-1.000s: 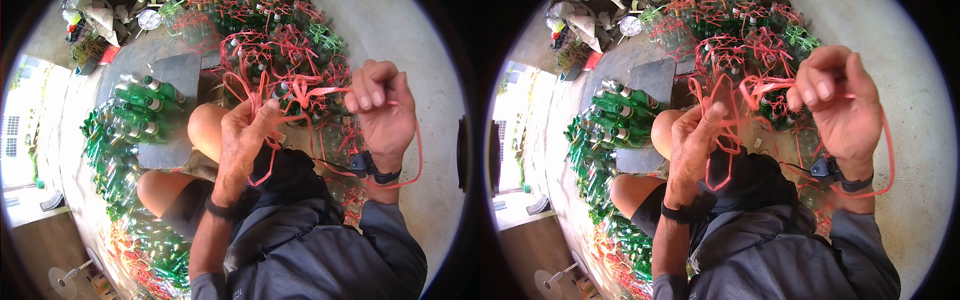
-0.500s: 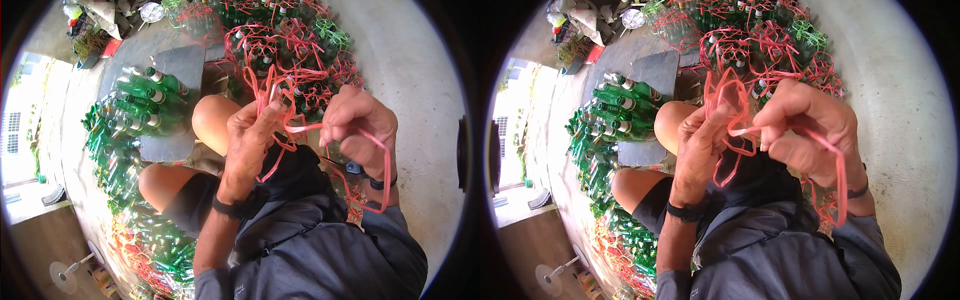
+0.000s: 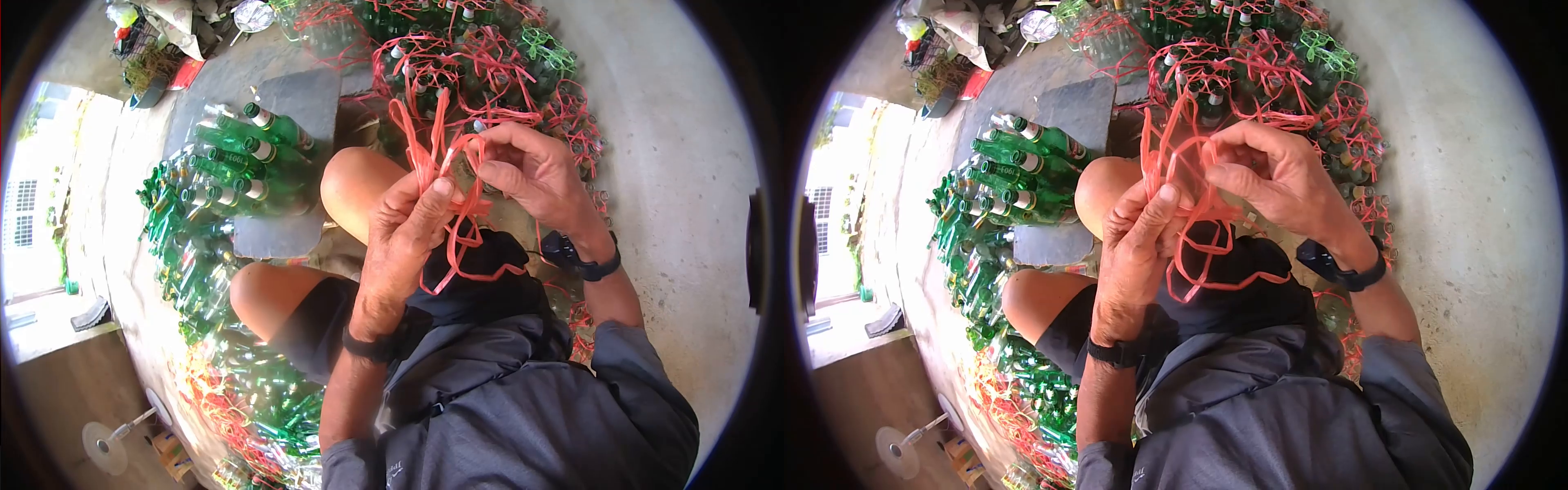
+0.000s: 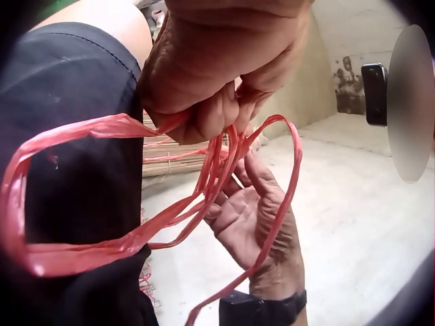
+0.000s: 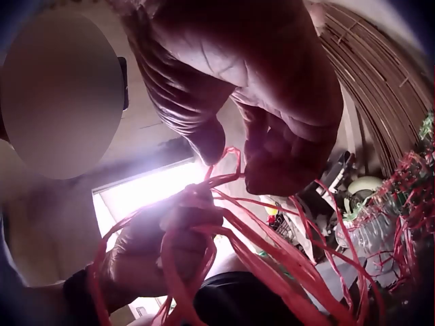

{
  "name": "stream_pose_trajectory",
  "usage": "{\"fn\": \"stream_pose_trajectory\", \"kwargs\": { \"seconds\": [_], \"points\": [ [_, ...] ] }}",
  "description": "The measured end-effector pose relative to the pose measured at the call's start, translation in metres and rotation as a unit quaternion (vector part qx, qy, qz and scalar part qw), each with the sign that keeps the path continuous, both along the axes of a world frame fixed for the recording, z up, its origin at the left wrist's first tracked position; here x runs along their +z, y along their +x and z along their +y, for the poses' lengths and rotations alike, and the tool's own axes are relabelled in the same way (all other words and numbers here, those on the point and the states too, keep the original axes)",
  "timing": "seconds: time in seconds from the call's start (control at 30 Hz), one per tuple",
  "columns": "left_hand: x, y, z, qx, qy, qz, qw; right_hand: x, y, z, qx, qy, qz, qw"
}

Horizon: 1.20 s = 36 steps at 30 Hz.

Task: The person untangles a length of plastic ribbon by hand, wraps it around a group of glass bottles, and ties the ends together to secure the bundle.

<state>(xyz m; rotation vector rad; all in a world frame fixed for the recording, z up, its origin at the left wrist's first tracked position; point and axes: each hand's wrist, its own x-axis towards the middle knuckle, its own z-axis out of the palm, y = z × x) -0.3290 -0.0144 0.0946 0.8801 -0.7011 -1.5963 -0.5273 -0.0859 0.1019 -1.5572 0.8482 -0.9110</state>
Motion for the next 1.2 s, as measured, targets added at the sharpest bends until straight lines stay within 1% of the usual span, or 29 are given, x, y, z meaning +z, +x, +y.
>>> {"fn": "stream_pose_trajectory", "kwargs": {
  "seconds": [0.07,0.1,0.13,0.17,0.2,0.23,0.27,0.3,0.37,0.4,0.5,0.53,0.57,0.67,0.7,0.73,0.77,0.8,0.83,0.87,0.9,0.93,0.97,1.0,1.07,1.1,1.17,1.2],
  "points": [
    [0.001,0.002,0.001,-0.011,0.001,0.006,1.0,-0.002,0.002,-0.006,0.018,0.031,0.068,0.997],
    [0.001,0.006,0.002,-0.016,0.003,-0.021,1.0,-0.003,0.003,-0.007,0.019,0.032,0.069,0.997],
    [0.0,0.009,0.002,-0.02,0.005,-0.047,0.999,-0.006,0.005,-0.007,-0.008,0.0,0.059,0.998],
    [0.001,0.012,0.003,-0.019,0.006,-0.046,0.999,-0.009,0.006,-0.007,-0.035,-0.032,0.048,0.998],
    [0.002,0.014,0.004,-0.016,0.016,-0.052,0.998,-0.013,0.005,-0.01,-0.035,-0.031,0.049,0.998],
    [0.003,0.016,0.004,-0.013,0.026,-0.057,0.998,-0.017,0.002,-0.015,-0.057,-0.155,0.115,0.98],
    [0.002,0.017,0.004,-0.013,0.025,-0.056,0.998,-0.021,-0.002,-0.02,-0.078,-0.277,0.178,0.941],
    [0.001,0.018,0.004,-0.017,0.034,-0.054,0.998,-0.022,-0.003,-0.021,-0.078,-0.277,0.179,0.941],
    [-0.001,0.019,0.004,-0.022,0.042,-0.052,0.998,-0.025,-0.007,-0.023,-0.113,-0.353,0.256,0.893],
    [-0.002,0.019,0.006,-0.019,0.042,-0.046,0.998,-0.029,-0.011,-0.025,-0.114,-0.353,0.258,0.892],
    [-0.001,0.024,0.01,-0.012,0.044,-0.033,0.998,-0.039,-0.025,-0.032,-0.144,-0.294,0.266,0.907],
    [0.0,0.026,0.012,-0.009,0.046,-0.03,0.998,-0.043,-0.031,-0.035,-0.144,-0.294,0.267,0.906],
    [0.001,0.027,0.013,0.013,0.047,-0.034,0.998,-0.047,-0.038,-0.039,-0.148,-0.287,0.264,0.909],
    [0.006,0.037,0.019,0.034,0.066,-0.06,0.995,-0.062,-0.057,-0.047,-0.157,-0.259,0.258,0.918],
    [0.008,0.035,0.019,0.046,0.075,-0.084,0.993,-0.065,-0.063,-0.047,-0.156,-0.195,0.237,0.939],
    [0.008,0.035,0.019,0.044,0.074,-0.082,0.993,-0.067,-0.066,-0.047,-0.156,-0.13,0.216,0.955],
    [0.007,0.036,0.019,0.044,0.075,-0.097,0.991,-0.068,-0.068,-0.047,-0.158,-0.131,0.217,0.954],
    [0.007,0.036,0.019,0.044,0.075,-0.112,0.99,-0.069,-0.07,-0.047,-0.151,-0.062,0.168,0.972],
    [0.01,0.034,0.021,0.055,0.105,-0.139,0.983,-0.07,-0.072,-0.048,-0.142,0.007,0.117,0.983],
    [0.008,0.035,0.021,0.052,0.104,-0.138,0.984,-0.075,-0.076,-0.05,-0.144,0.006,0.117,0.983],
    [0.004,0.038,0.022,0.068,0.098,-0.12,0.986,-0.081,-0.083,-0.053,-0.141,0.083,-0.012,0.986],
    [0.001,0.042,0.023,0.082,0.093,-0.101,0.987,-0.083,-0.087,-0.055,-0.135,0.158,-0.142,0.968],
    [-0.002,0.047,0.024,0.092,0.111,-0.097,0.985,-0.083,-0.09,-0.057,-0.168,0.197,-0.195,0.946],
    [-0.004,0.049,0.024,0.092,0.11,-0.097,0.985,-0.083,-0.093,-0.057,-0.168,0.197,-0.194,0.946],
    [-0.005,0.051,0.025,0.1,0.103,-0.089,0.986,-0.07,-0.088,-0.052,-0.196,0.226,-0.246,0.922],
    [-0.005,0.052,0.024,0.1,0.104,-0.088,0.986,-0.072,-0.091,-0.054,-0.196,0.226,-0.246,0.922],
    [-0.003,0.052,0.024,0.139,0.127,-0.076,0.979,-0.08,-0.104,-0.061,-0.157,0.275,-0.365,0.875],
    [-0.004,0.056,0.024,0.139,0.127,-0.076,0.979,-0.084,-0.113,-0.063,-0.158,0.275,-0.365,0.875]
  ]
}}
